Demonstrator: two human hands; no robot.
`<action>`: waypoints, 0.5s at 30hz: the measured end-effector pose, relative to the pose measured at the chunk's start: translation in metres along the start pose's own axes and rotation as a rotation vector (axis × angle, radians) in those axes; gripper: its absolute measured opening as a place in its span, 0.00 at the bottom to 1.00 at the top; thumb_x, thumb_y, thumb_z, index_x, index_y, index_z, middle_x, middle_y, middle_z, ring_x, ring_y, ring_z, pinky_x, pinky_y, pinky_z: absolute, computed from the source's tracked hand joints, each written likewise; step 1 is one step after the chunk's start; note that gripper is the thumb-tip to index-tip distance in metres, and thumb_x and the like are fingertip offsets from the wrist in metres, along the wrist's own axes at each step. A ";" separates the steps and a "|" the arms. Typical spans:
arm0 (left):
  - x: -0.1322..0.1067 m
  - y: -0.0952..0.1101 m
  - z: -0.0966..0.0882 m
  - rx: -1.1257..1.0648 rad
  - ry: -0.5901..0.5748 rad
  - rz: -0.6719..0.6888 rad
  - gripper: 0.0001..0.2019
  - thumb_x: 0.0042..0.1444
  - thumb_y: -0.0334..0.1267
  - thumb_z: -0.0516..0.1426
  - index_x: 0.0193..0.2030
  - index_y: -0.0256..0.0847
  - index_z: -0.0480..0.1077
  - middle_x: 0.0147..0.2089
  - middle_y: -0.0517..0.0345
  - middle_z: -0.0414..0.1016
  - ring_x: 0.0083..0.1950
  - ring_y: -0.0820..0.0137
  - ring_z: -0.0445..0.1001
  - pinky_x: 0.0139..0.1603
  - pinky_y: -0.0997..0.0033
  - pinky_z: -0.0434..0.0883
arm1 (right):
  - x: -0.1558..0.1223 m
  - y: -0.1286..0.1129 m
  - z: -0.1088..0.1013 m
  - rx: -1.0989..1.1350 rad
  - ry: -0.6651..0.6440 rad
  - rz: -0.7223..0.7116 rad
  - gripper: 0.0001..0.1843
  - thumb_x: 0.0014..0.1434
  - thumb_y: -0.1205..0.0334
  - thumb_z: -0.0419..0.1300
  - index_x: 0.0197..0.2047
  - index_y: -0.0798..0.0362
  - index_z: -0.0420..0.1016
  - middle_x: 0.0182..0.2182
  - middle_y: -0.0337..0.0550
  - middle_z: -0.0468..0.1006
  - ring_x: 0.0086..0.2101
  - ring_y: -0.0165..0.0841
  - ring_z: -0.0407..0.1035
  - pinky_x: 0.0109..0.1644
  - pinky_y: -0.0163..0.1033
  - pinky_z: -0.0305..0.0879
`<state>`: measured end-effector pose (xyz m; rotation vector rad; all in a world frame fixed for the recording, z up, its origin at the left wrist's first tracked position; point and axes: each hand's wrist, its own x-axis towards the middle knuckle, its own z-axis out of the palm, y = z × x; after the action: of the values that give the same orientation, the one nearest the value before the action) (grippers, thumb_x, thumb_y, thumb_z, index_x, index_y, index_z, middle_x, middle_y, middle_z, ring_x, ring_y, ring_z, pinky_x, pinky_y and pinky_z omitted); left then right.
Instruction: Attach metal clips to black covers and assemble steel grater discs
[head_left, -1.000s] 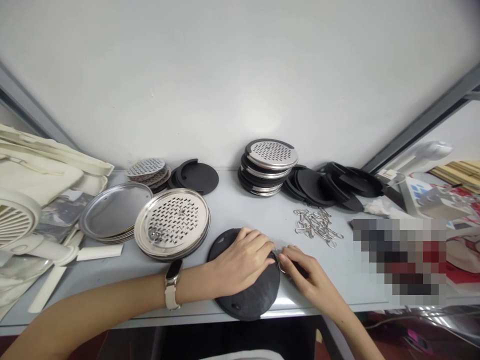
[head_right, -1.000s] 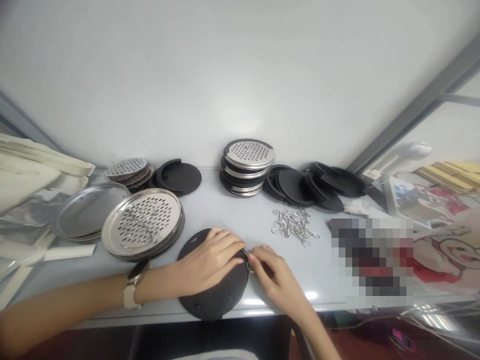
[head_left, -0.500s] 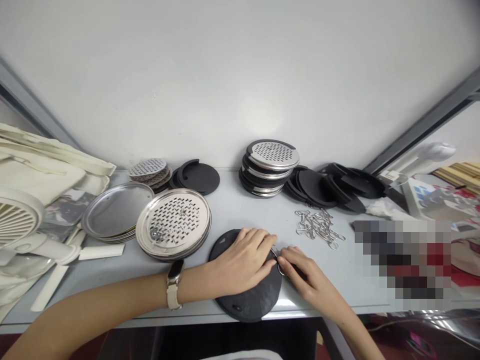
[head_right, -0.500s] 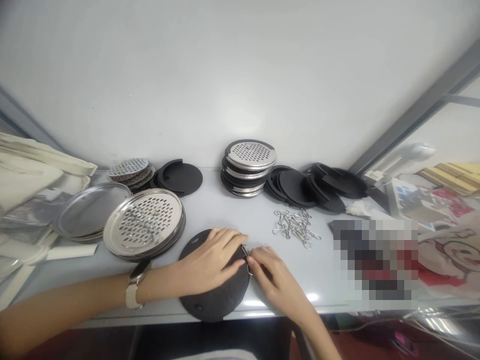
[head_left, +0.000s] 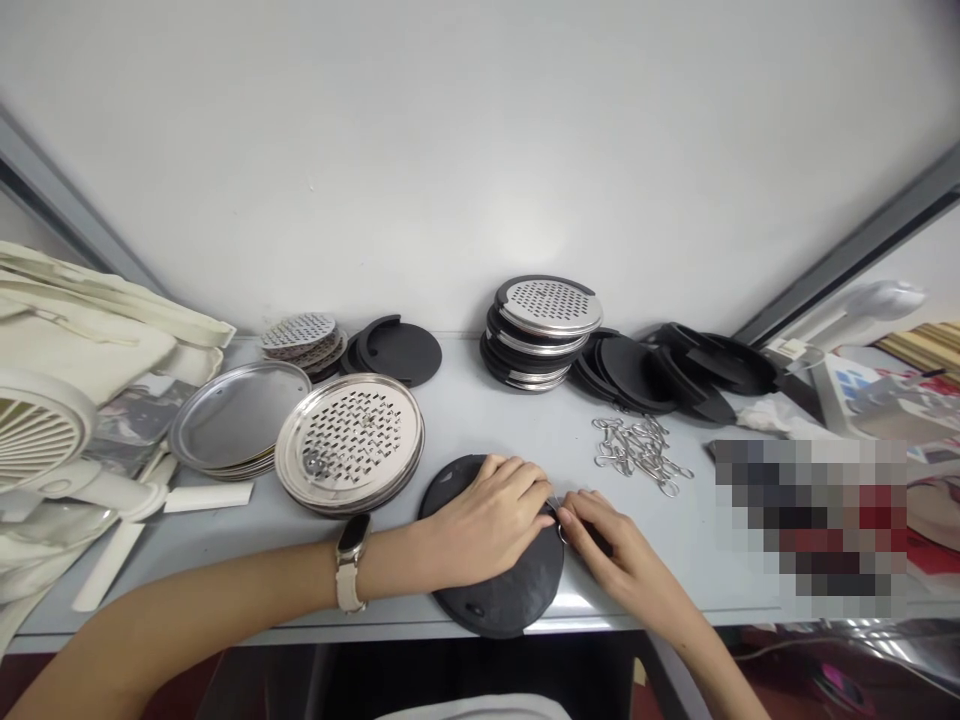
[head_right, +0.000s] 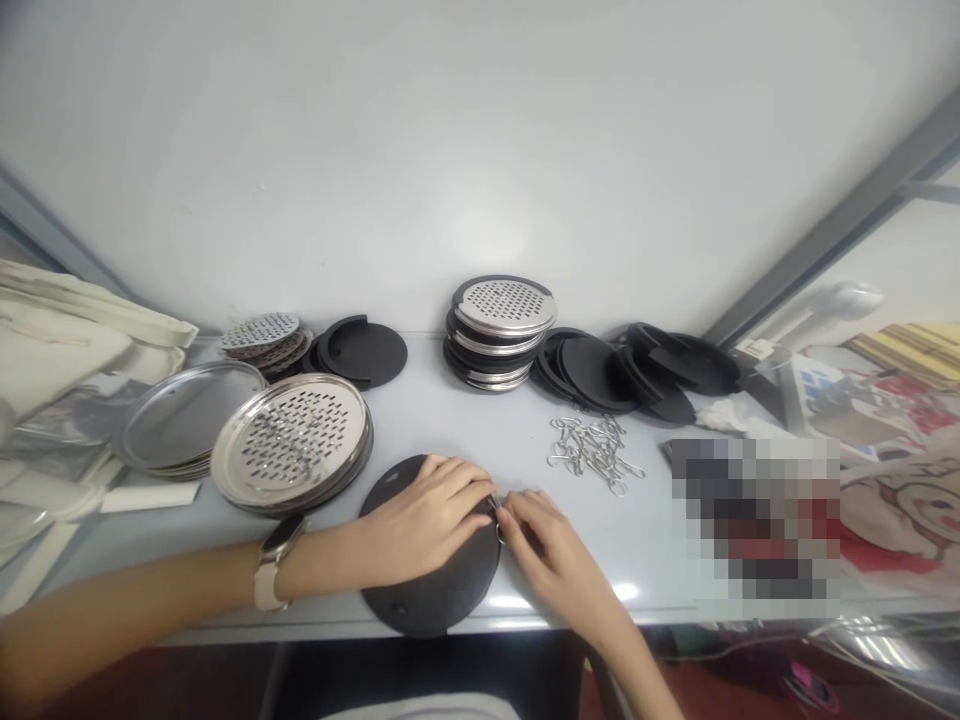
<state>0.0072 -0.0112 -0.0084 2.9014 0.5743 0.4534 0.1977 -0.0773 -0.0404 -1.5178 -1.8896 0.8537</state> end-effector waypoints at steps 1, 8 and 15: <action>0.000 0.000 0.000 0.000 0.002 0.000 0.10 0.67 0.34 0.47 0.49 0.34 0.65 0.46 0.50 0.69 0.50 0.64 0.66 0.51 0.62 0.62 | 0.000 0.000 0.000 0.002 -0.002 0.002 0.18 0.70 0.57 0.44 0.27 0.51 0.54 0.25 0.37 0.62 0.31 0.34 0.59 0.38 0.39 0.56; 0.000 0.000 0.000 0.015 -0.009 0.008 0.11 0.67 0.34 0.46 0.49 0.34 0.65 0.46 0.49 0.69 0.50 0.63 0.66 0.50 0.61 0.61 | 0.001 0.001 -0.003 0.017 -0.040 0.000 0.18 0.70 0.57 0.44 0.27 0.51 0.56 0.25 0.37 0.63 0.31 0.34 0.60 0.37 0.39 0.57; 0.000 -0.001 0.001 0.023 0.001 0.015 0.10 0.67 0.35 0.46 0.48 0.34 0.65 0.45 0.49 0.69 0.50 0.63 0.66 0.50 0.61 0.62 | 0.000 0.002 -0.005 0.049 -0.019 0.016 0.19 0.69 0.56 0.45 0.26 0.51 0.56 0.24 0.37 0.62 0.30 0.33 0.59 0.36 0.38 0.56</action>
<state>0.0070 -0.0107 -0.0098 2.9298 0.5616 0.4533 0.2028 -0.0759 -0.0390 -1.5026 -1.8582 0.9180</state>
